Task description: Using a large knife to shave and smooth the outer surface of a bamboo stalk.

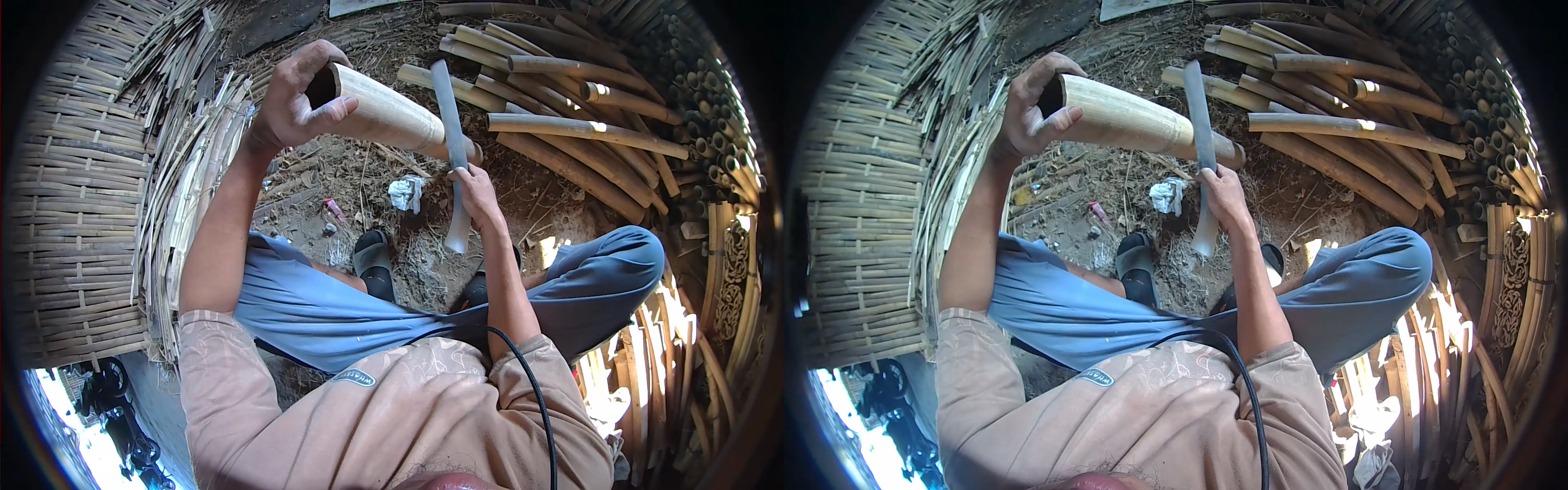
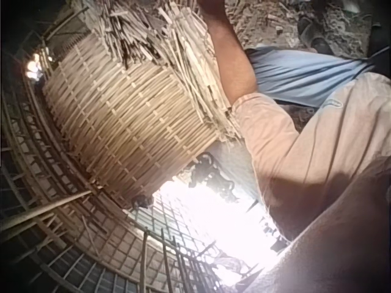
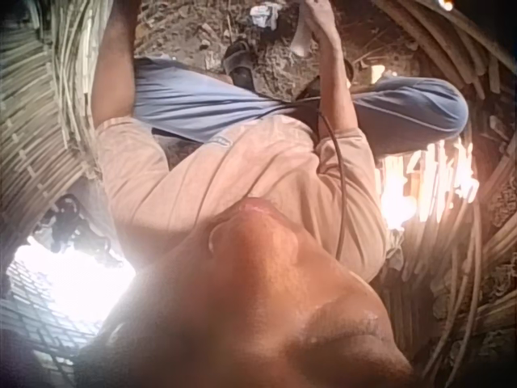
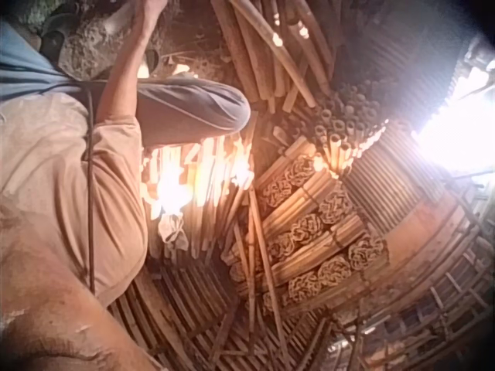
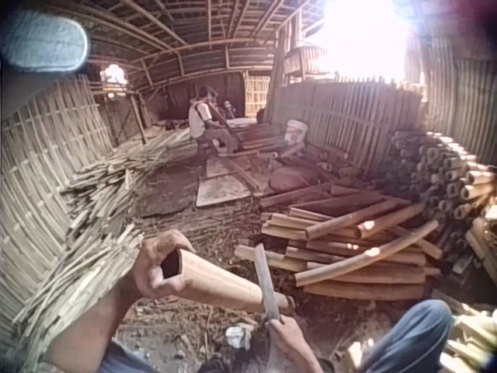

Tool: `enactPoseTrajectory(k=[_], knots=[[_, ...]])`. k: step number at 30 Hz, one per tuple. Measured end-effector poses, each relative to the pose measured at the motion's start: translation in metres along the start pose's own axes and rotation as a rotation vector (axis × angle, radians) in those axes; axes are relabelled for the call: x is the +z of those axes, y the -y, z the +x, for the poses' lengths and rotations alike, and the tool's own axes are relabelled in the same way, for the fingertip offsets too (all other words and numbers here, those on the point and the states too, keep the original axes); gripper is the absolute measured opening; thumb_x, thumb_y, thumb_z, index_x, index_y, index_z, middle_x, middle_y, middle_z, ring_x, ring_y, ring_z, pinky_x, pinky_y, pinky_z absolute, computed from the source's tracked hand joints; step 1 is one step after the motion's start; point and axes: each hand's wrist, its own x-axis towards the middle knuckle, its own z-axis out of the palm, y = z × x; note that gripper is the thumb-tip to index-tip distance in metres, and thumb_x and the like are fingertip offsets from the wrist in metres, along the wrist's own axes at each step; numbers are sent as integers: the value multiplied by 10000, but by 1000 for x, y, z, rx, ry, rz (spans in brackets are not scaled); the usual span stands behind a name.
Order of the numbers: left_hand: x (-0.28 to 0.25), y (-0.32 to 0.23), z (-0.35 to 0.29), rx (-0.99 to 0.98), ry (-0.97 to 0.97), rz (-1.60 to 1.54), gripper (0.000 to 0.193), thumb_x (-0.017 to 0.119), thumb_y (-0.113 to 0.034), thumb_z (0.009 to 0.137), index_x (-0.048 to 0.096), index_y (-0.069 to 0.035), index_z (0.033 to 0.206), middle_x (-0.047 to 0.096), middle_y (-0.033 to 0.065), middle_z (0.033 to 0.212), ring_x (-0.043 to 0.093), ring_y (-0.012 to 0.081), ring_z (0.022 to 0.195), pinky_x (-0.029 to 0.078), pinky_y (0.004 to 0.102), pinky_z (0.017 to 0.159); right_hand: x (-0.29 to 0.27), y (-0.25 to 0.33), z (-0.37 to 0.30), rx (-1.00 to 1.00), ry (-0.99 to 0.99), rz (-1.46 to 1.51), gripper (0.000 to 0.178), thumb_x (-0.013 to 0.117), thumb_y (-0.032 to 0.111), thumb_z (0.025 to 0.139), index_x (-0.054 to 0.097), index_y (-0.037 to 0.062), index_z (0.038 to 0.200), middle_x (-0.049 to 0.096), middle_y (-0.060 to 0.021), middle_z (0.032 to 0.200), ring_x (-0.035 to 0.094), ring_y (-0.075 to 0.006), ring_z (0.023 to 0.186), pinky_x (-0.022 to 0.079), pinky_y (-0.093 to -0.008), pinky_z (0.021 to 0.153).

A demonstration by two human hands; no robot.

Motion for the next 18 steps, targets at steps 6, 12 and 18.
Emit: enactPoseTrajectory(k=[6,12,18], knots=[[-2,1,-1,-14,13,13,402,768,-287,806,618,-3,1049,591,119,876,612,221,787,501,342,710,3,42,-21,49,204,161,272,566,252,961,657,-4,943,614,-32,764,597,-131,609,506,-324,565],[1,1,-2,-33,2,-19,391,757,-295,816,624,-10,1048,597,115,882,616,214,792,503,343,711,1,33,-16,94,51,0,228,611,249,926,623,22,941,599,-31,770,577,-127,590,493,-308,545],[0,1,-2,-45,25,-3,391,750,-301,818,628,-12,1050,609,118,880,621,225,796,509,353,716,3,25,-13,-34,160,105,198,602,227,936,628,33,962,579,-32,763,577,-139,575,502,-314,523]])
